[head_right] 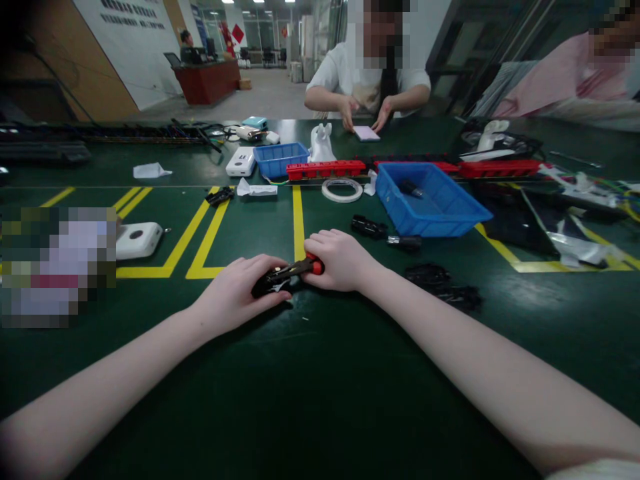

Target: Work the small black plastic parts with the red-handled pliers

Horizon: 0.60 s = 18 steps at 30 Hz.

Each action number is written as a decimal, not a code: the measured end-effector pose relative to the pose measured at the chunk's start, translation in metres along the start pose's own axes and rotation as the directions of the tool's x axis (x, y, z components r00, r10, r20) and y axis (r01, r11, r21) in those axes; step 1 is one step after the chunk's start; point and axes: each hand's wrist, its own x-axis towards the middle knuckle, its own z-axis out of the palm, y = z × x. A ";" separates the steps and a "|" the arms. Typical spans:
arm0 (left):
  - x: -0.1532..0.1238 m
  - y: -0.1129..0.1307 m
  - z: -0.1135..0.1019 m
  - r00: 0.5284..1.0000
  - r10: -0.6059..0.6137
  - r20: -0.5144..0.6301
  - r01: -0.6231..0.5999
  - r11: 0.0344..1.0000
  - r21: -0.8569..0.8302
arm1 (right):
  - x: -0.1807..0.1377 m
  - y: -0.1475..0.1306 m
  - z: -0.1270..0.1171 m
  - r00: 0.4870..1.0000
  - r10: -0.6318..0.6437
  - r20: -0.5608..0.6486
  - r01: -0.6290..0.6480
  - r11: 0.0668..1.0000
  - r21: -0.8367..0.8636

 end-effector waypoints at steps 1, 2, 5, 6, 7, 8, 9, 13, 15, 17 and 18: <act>0.000 0.000 0.000 1.000 0.000 -0.013 0.000 1.000 0.008 | 0.000 0.000 0.000 1.000 0.019 -0.002 -0.019 1.000 0.007; 0.000 0.000 0.001 1.000 -0.001 -0.023 0.001 1.000 0.017 | 0.000 0.000 0.000 0.999 0.034 -0.003 -0.034 0.999 0.015; -0.001 0.000 0.002 0.999 0.005 -0.053 -0.003 0.999 0.038 | 0.000 0.000 0.000 0.998 0.055 -0.004 -0.055 0.998 0.027; -0.001 0.000 0.002 0.998 0.009 -0.063 -0.007 0.999 0.041 | 0.000 0.000 0.000 0.998 0.058 -0.004 -0.058 0.998 0.029; -0.001 0.000 0.002 0.997 0.014 -0.076 -0.011 0.999 0.040 | 0.000 0.000 0.000 0.998 0.062 -0.005 -0.062 0.998 0.029; -0.001 0.000 0.002 0.996 0.020 -0.091 -0.016 0.999 0.037 | 0.000 0.000 0.000 0.998 0.068 -0.007 -0.068 0.997 0.028; -0.002 0.000 0.002 0.994 0.022 -0.106 -0.019 0.999 0.031 | 0.000 0.000 0.000 0.997 0.075 -0.010 -0.074 0.997 0.026; -0.002 -0.001 0.002 0.989 0.014 -0.146 -0.014 1.000 0.002 | -0.001 0.001 0.001 0.995 0.098 -0.036 -0.097 0.995 0.018; -0.002 -0.001 0.002 0.989 0.015 -0.145 -0.015 1.000 -0.004 | -0.001 0.002 0.002 0.994 0.099 -0.042 -0.098 0.995 0.018; -0.002 -0.002 0.002 0.990 0.021 -0.137 -0.022 1.000 -0.003 | -0.001 0.002 0.002 0.994 0.097 -0.045 -0.097 0.995 0.017; -0.002 -0.002 0.001 0.991 0.026 -0.132 -0.026 1.000 -0.002 | -0.001 0.002 0.003 0.994 0.097 -0.047 -0.096 0.995 0.016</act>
